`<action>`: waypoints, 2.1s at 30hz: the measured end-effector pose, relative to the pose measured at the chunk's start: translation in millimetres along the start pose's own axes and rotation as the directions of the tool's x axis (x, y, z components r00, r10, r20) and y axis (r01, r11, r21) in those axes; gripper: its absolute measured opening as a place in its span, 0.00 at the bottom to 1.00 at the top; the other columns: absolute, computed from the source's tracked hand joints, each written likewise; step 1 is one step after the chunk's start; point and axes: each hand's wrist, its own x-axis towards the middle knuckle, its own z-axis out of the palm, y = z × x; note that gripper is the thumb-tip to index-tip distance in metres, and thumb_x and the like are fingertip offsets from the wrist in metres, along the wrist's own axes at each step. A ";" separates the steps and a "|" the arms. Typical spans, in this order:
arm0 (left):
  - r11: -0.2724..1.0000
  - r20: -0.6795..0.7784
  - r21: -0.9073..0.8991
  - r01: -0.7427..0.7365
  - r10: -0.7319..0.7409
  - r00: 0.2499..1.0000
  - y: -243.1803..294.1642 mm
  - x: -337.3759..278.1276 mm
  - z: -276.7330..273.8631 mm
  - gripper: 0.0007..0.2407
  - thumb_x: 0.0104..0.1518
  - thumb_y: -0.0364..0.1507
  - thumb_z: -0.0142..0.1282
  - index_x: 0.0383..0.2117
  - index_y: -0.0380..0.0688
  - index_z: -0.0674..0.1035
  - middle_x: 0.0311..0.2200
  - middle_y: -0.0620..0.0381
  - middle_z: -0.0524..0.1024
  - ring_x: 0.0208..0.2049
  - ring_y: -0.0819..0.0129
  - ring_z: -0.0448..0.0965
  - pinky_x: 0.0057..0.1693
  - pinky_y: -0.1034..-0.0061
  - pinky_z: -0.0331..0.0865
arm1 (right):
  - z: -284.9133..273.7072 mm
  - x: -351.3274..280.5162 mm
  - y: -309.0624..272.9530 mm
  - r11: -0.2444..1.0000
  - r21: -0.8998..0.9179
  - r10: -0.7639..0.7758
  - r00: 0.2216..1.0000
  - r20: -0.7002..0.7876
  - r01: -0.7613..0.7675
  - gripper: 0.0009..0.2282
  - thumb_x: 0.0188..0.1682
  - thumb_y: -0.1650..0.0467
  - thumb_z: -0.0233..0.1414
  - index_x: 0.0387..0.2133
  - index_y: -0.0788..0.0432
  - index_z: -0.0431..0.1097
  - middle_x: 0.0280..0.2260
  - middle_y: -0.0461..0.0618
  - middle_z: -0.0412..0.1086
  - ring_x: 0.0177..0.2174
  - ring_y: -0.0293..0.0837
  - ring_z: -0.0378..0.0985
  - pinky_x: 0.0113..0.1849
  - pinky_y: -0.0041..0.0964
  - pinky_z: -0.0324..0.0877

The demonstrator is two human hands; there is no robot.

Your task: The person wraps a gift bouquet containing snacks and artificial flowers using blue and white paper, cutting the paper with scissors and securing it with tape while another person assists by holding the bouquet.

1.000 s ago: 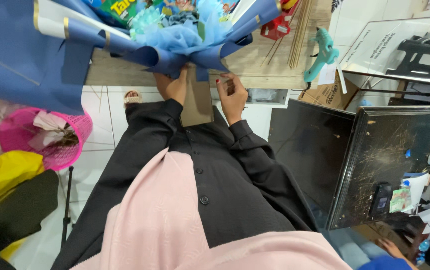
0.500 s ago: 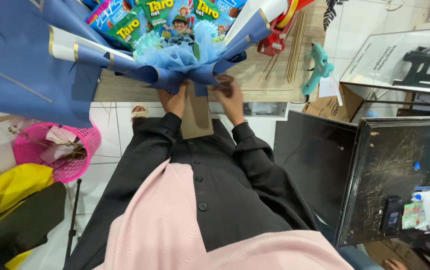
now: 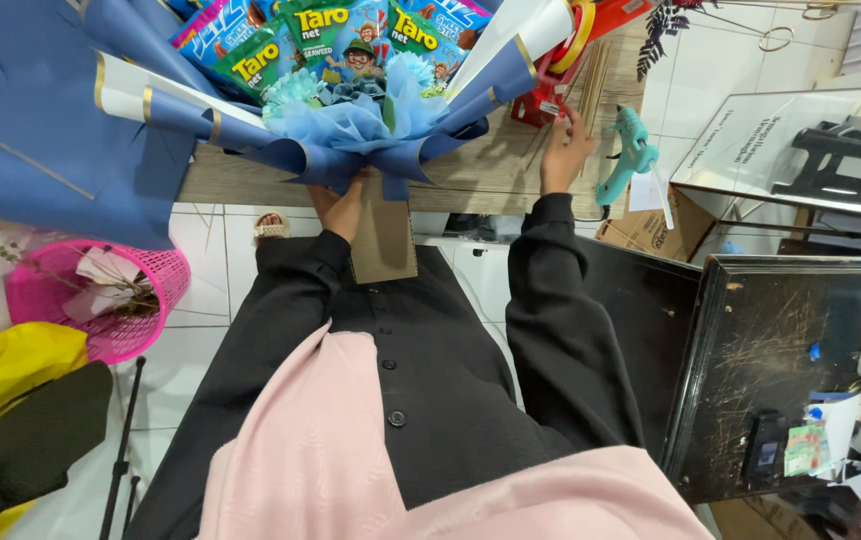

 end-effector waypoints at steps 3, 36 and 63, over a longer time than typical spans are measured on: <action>0.998 0.013 0.059 0.017 -0.018 1.000 2.9 -1.3 -2.3 0.23 0.53 0.16 0.74 0.54 0.36 0.76 0.47 0.43 0.76 0.55 0.57 0.77 0.65 0.53 0.70 | 3.0 15.1 2.0 0.995 -0.024 -0.100 0.995 0.001 0.100 0.12 0.60 0.59 0.57 0.53 0.45 0.78 0.47 0.60 0.69 0.48 0.63 0.75 0.53 0.49 0.70; 0.970 0.159 0.036 0.239 -0.242 0.957 22.6 0.8 -11.5 0.18 0.62 0.28 0.70 0.56 0.38 0.78 0.52 0.43 0.80 0.58 0.51 0.79 0.65 0.53 0.72 | -28.9 -108.8 9.0 0.927 0.236 -0.373 0.791 0.486 0.292 0.03 0.49 0.75 0.67 0.34 0.54 0.85 0.31 0.55 0.81 0.35 0.58 0.82 0.43 0.44 0.71; 0.983 0.048 0.031 0.183 -0.184 0.982 8.2 5.5 2.4 0.41 0.59 0.26 0.79 0.72 0.42 0.56 0.69 0.41 0.59 0.73 0.46 0.57 0.78 0.46 0.48 | 90.2 -218.0 -84.6 0.832 0.463 -0.364 0.930 0.041 0.305 0.17 0.59 0.69 0.59 0.49 0.61 0.56 0.37 0.54 0.69 0.39 0.42 0.76 0.49 0.40 0.71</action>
